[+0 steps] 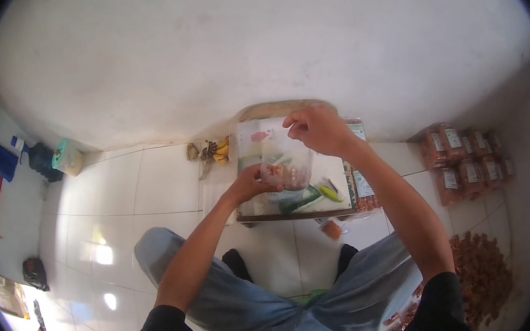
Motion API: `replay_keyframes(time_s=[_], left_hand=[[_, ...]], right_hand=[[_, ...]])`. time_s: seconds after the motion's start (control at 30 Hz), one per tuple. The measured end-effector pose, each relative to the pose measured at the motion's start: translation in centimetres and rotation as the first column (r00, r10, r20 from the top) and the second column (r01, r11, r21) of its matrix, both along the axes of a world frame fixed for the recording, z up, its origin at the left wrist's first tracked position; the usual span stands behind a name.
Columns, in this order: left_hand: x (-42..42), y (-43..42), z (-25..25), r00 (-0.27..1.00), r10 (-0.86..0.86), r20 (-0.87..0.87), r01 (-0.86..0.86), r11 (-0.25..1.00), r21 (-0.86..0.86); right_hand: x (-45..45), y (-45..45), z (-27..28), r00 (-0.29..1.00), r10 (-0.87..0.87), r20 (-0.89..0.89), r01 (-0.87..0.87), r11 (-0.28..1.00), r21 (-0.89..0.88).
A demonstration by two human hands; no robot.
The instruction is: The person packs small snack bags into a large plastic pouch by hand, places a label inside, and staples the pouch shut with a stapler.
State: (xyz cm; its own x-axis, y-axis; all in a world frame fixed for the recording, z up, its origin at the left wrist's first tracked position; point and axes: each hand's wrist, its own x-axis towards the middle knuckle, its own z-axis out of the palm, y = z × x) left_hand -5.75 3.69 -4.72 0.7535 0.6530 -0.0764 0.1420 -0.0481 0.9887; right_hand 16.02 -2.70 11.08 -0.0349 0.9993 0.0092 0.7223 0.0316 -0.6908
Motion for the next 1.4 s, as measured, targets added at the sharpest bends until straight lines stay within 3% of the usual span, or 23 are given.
replay_keyframes(time_s=[0.2, 0.27, 0.37, 0.5, 0.57, 0.6, 0.63, 0.67, 0.73, 0.9, 0.97, 1.07, 1.1, 1.13, 1.2, 1.23, 1.3, 1.33, 1.4], left_hand=[[0.1, 0.6, -0.9, 0.998, -0.008, -0.054, 0.004, 0.998, -0.058], [0.0, 0.7, -1.1, 0.998, -0.027, -0.054, 0.023, 0.997, -0.08], [-0.5, 0.3, -0.7, 0.993, -0.082, -0.089, 0.087, 0.995, 0.056], [-0.5, 0.6, -0.6, 0.996, -0.072, -0.052, 0.067, 0.992, -0.106], [-0.7, 0.3, -1.3, 0.998, -0.06, -0.009, 0.058, 0.985, -0.165], [-0.8, -0.3, -2.1, 0.999, 0.028, 0.019, -0.029, 0.994, 0.106], [-0.9, -1.0, -2.6, 0.992, 0.104, 0.07, -0.123, 0.922, 0.367], [-1.0, -1.5, -2.9, 0.992, 0.104, 0.07, -0.123, 0.92, 0.372], [-1.1, -2.4, -3.4, 0.984, 0.161, 0.078, -0.174, 0.771, 0.612], [-0.8, -2.9, -5.5, 0.977, 0.131, 0.17, -0.203, 0.82, 0.535], [-0.6, -3.2, -5.7, 0.974, 0.12, 0.192, -0.205, 0.829, 0.521], [-0.3, -3.0, -6.5, 0.959, 0.132, 0.251, -0.263, 0.747, 0.61], [-0.1, -2.9, -6.6, 0.954, 0.148, 0.259, -0.285, 0.706, 0.649], [0.0, -2.8, -6.7, 0.949, 0.162, 0.269, -0.307, 0.663, 0.682], [0.1, -2.6, -6.9, 0.95, 0.146, 0.277, -0.3, 0.68, 0.669], [0.1, -2.6, -6.9, 0.949, 0.137, 0.284, -0.296, 0.695, 0.655], [0.2, -2.7, -7.1, 0.937, 0.167, 0.307, -0.333, 0.696, 0.636], [0.2, -2.8, -7.1, 0.926, 0.197, 0.321, -0.363, 0.696, 0.62], [0.2, -2.8, -7.1, 0.92, 0.231, 0.316, -0.387, 0.664, 0.64]], right_hand=[[0.3, -1.3, -1.8, 0.993, -0.037, -0.113, 0.047, 0.996, 0.08], [0.6, -1.6, -2.5, 0.969, -0.046, -0.242, 0.074, 0.992, 0.106], [1.2, -1.6, -3.0, 0.952, -0.077, -0.296, 0.098, 0.993, 0.059], [1.3, -1.5, -3.1, 0.911, -0.079, -0.404, 0.101, 0.994, 0.032], [1.3, -1.4, -3.4, 0.934, -0.061, -0.353, 0.098, 0.991, 0.09], [1.3, -1.5, -3.3, 0.933, -0.059, -0.355, 0.098, 0.991, 0.092], [1.3, -1.5, -3.3, 0.946, -0.062, -0.318, 0.098, 0.991, 0.096], [1.3, -1.6, -3.1, 0.958, -0.065, -0.278, 0.098, 0.99, 0.104], [1.0, -1.7, -2.7, 0.965, -0.063, -0.256, 0.094, 0.989, 0.11], [0.7, -1.1, -1.4, 0.996, -0.025, -0.089, 0.033, 0.995, 0.092], [0.5, -0.2, -1.4, 0.985, 0.129, 0.118, -0.146, 0.978, 0.149], [-0.9, 0.9, -0.8, 0.954, 0.238, 0.18, -0.261, 0.958, 0.118], [-1.5, 1.1, 0.4, 0.954, 0.264, 0.143, -0.269, 0.963, 0.016], [-1.8, 1.8, 0.6, 0.955, 0.258, 0.146, -0.263, 0.965, 0.019], [-2.2, 2.8, 0.5, 0.962, 0.094, 0.257, -0.114, 0.991, 0.065], [-2.2, 2.5, 0.6, 0.961, 0.094, 0.261, -0.114, 0.991, 0.063], [-1.7, 1.3, 1.0, 0.988, -0.084, 0.131, 0.033, 0.938, 0.346], [-1.3, 0.5, 1.2, 0.987, -0.072, 0.141, 0.02, 0.94, 0.341], [-0.2, -1.1, 1.5, 0.943, 0.088, 0.322, -0.232, 0.865, 0.444]])
